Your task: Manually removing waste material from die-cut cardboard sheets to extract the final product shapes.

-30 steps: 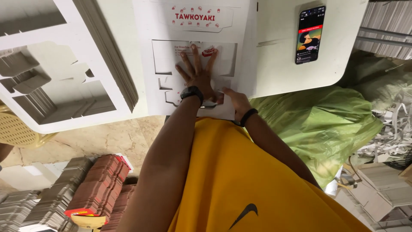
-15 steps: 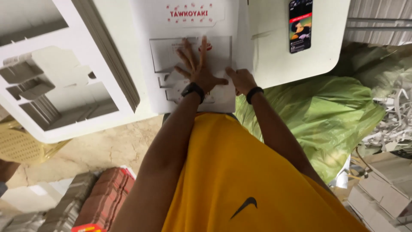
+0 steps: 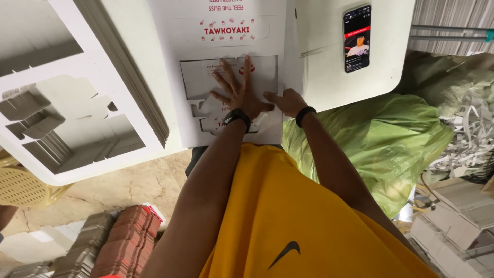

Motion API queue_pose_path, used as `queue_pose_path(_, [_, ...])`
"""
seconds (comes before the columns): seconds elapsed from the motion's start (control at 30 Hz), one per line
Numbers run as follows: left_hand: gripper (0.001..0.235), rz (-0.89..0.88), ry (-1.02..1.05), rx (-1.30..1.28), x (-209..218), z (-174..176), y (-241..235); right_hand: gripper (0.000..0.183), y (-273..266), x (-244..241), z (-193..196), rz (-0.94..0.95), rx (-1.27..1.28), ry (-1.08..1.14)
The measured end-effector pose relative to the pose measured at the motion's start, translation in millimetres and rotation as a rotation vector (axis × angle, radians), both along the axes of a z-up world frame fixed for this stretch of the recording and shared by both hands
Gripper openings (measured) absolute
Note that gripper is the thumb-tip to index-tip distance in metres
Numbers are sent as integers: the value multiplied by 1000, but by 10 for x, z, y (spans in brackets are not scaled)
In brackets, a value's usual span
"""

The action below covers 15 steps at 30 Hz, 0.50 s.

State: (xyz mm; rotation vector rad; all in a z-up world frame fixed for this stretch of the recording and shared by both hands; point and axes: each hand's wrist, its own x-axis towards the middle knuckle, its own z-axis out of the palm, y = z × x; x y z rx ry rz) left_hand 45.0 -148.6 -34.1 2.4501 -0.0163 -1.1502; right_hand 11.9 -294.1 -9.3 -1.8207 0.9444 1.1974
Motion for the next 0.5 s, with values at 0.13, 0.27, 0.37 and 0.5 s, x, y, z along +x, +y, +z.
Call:
queue_pose_path(0.13, [141,9,-3,28,80,180,-61,99,-17,8,-60,71,-37,2])
queue_pose_path(0.27, [126,3,17,74,80,121,-109,76,105,25,13,35,-115,22])
queue_pose_path(0.37, [125,-8,39,66,86,146,-102,72,222,125,219,50,-186,60])
queue_pose_path(0.5, [124,-6,25,56,70,102,-79,75,321,178,324,113,-234,95])
